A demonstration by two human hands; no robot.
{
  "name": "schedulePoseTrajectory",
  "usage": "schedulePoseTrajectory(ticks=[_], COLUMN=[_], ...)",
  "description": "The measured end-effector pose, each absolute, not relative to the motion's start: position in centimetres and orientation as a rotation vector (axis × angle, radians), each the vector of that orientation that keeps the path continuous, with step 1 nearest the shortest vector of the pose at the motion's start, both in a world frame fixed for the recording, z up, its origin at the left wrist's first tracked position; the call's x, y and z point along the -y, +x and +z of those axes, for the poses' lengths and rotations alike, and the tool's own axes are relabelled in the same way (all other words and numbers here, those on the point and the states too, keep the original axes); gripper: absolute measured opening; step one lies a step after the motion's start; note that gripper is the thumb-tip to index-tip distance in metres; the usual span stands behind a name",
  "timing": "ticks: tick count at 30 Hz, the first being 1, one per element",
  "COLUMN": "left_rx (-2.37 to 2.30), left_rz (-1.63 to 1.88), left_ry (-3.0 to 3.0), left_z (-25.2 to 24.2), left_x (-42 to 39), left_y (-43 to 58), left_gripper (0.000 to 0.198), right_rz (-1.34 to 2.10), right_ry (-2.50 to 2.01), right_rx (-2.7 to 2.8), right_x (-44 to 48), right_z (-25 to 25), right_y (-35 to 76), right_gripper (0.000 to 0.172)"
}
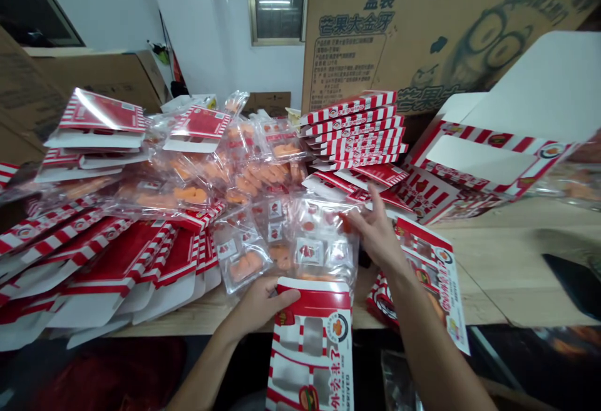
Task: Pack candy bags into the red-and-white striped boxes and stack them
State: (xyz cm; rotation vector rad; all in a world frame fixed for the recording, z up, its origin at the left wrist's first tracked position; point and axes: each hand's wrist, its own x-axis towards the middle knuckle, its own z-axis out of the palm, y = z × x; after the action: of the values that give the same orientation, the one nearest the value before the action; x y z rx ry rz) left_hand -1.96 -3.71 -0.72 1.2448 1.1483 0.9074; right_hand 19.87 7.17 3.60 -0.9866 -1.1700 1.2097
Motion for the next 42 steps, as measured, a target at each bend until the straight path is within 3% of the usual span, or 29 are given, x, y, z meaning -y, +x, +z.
schedulePoseTrajectory(ticks=[2, 5, 11, 18, 22, 27, 30, 36, 42], left_rx=[-1.149, -1.243, -1.434, -1.328, -1.402, -1.59, -1.652, -1.792, -1.964], left_rz=[0.953, 1.117, 1.382, 1.258, 1.36, 1.605, 1.645, 1.579, 1.646], left_ry=[1.214, 1.194, 1.227, 1.091, 1.042, 0.913, 0.895, 0.953, 1.128], left_z=[-1.3, -2.4, -3.6, -4.2, -4.5, -3.9, -3.0, -4.6, -7.9], left_x=[3.8, 4.0, 4.3, 4.8, 4.0, 2.9, 2.7, 1.5, 0.9], left_y=[-1.3, -1.2, -2.4, -1.0, -1.0, -2.1, -3.3, -6.3, -7.1], left_gripper=[0.025, 0.024, 0.023, 0.035, 0.039, 0.035, 0.033, 0.034, 0.029], right_rz=[1.097, 1.225, 1.676, 2.06, 1.919, 1.877, 1.851, 1.152, 1.131], right_ry=[-1.027, -1.106, -0.938, -1.063, -1.087, -0.874, -0.946, -1.357, -1.28], right_rx=[1.22, 1.456, 1.741, 1.446, 1.338, 1.241, 1.287, 1.123, 1.212], right_x=[-8.1, -7.8, -2.9, 0.0, 0.5, 2.9, 2.9, -4.2, -8.9], right_z=[4.0, 3.5, -0.4, -3.8, -4.4, -4.4, -4.5, -4.7, -4.9], right_y=[19.9, 20.1, 19.8, 20.7, 20.2, 18.3, 18.4, 19.0, 14.4], right_gripper=[0.036, 0.026, 0.03, 0.039, 0.047, 0.073, 0.058, 0.055, 0.036])
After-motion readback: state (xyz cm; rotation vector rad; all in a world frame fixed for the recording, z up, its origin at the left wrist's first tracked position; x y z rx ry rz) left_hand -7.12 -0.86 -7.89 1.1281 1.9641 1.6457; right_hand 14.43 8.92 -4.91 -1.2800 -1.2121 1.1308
